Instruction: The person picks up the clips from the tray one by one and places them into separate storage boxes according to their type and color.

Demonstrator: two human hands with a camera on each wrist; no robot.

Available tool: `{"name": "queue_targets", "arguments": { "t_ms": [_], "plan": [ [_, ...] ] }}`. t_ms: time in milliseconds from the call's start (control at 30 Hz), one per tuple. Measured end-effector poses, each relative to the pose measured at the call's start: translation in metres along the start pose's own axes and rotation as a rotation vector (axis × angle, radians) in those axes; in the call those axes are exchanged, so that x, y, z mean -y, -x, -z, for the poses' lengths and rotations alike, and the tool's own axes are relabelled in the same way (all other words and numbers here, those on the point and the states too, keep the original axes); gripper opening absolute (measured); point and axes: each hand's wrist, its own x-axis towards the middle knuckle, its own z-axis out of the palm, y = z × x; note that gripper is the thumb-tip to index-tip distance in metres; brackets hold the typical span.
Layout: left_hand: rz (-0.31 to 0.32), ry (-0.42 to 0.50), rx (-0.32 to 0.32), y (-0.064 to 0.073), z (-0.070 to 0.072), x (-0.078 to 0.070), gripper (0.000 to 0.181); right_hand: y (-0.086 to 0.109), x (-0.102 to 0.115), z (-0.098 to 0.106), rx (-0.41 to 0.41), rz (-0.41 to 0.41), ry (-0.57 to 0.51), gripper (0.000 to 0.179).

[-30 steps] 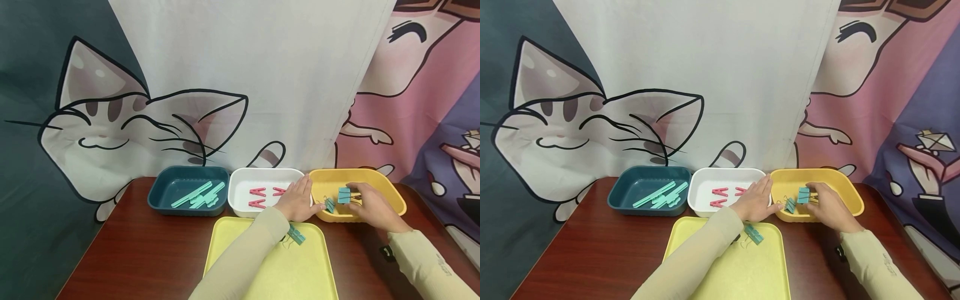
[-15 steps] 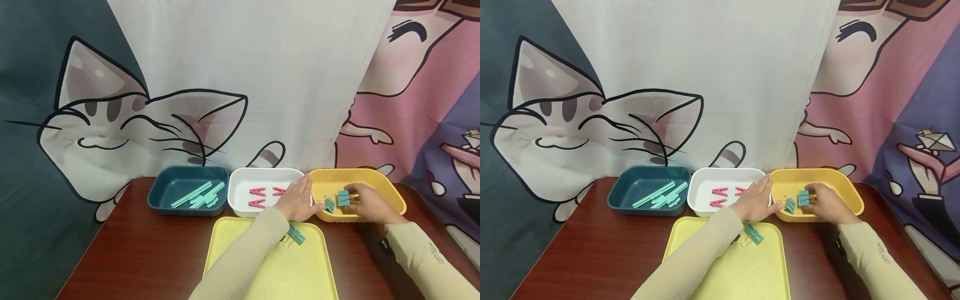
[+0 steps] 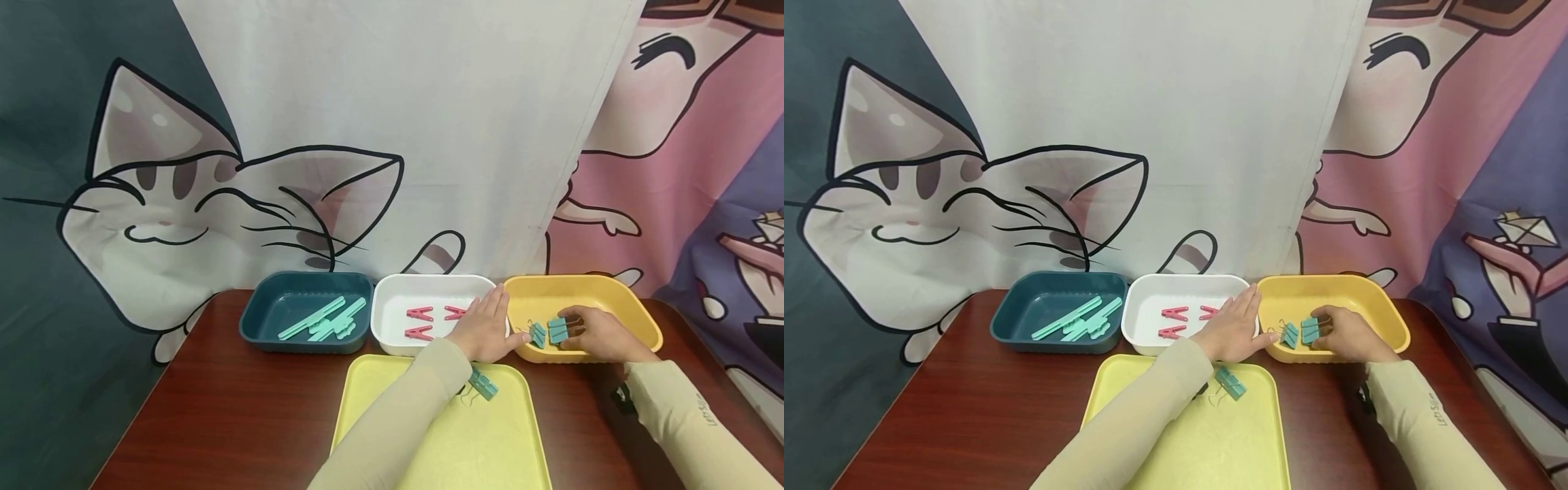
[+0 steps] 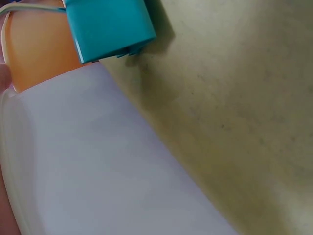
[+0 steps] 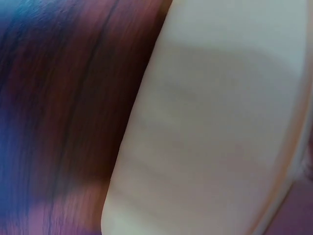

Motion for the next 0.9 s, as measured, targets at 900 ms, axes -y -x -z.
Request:
{"name": "queue_targets", "arguments": {
  "t_ms": [900],
  "plan": [
    [0.005,0.006,0.019,-0.0003,0.0012,-0.0004,0.091,-0.0003,0.0007,0.0016,0.034,0.002,-0.045,0.06]
  ]
}}
